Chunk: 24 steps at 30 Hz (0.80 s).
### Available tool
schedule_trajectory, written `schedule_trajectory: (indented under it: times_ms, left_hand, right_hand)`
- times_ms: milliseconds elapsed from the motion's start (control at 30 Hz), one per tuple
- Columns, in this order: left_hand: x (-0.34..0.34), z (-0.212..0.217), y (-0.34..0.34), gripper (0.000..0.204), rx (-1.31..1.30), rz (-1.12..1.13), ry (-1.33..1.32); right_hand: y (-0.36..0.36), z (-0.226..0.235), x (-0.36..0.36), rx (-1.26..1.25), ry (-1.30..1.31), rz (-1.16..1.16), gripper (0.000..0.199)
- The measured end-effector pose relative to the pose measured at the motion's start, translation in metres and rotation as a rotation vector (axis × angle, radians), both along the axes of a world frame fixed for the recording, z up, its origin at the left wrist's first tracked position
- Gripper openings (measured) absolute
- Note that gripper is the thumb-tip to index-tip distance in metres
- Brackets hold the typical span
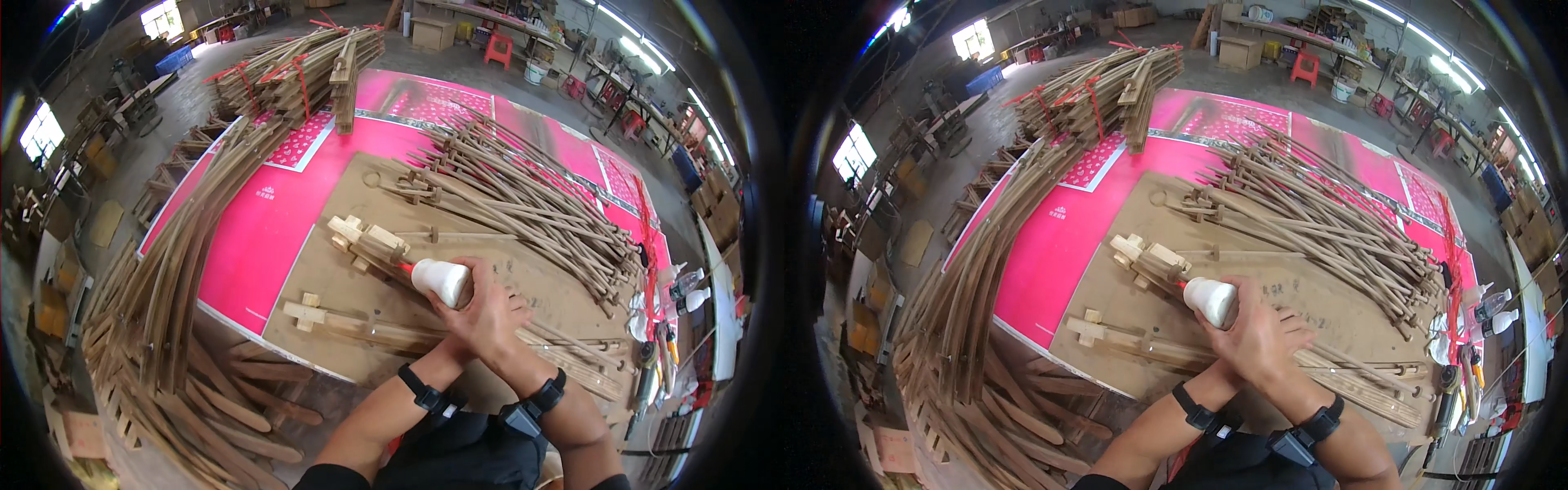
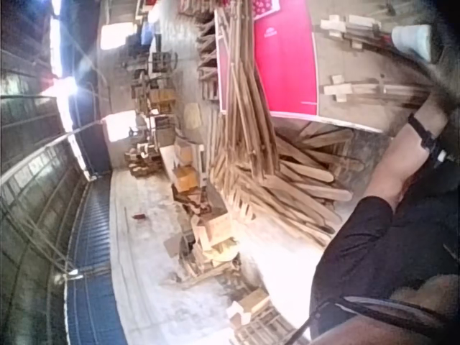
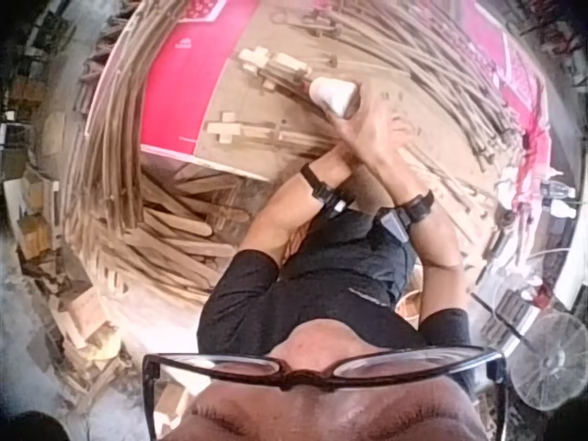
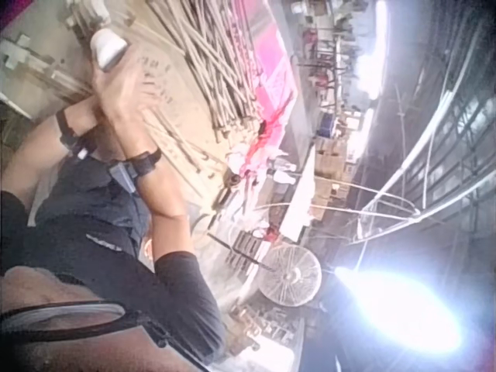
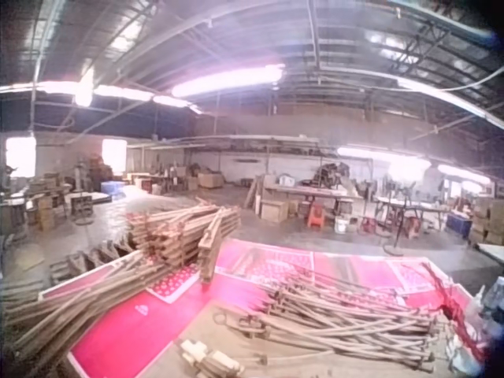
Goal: Applying glue and using a nail gun to assemble wooden furniture components on a workshop table.
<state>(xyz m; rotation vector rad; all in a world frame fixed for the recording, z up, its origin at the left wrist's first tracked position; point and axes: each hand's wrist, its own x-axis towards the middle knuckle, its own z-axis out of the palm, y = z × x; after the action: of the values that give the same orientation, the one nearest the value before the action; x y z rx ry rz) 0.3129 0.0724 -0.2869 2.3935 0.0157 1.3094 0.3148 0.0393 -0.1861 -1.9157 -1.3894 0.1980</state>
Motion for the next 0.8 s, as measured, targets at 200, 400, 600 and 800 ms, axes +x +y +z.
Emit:
schedule_trajectory:
  times_ms: [200, 400, 600, 800]
  left_hand:
    - [-0.004, -0.002, 0.004, 0.019, 0.021, -0.042, 0.048]
    - [-0.012, 0.0, 0.0, 0.019, -0.347, -0.169, 0.02]
    - [-0.026, 0.016, -0.013, 0.019, -1.06, -0.455, -0.07]
    - [-0.012, 0.001, 0.005, 0.016, -0.21, -0.144, 0.084]
  right_hand:
    - [-0.006, 0.005, -0.003, -0.097, 0.002, -0.006, 0.067]
    - [-0.015, -0.002, 0.001, 0.013, -0.005, -0.004, 0.067]
    - [-0.048, 0.009, 0.015, 0.116, 0.584, -0.035, 0.055]
    - [-0.115, 0.04, 0.044, 0.467, 1.485, -0.117, 0.063]
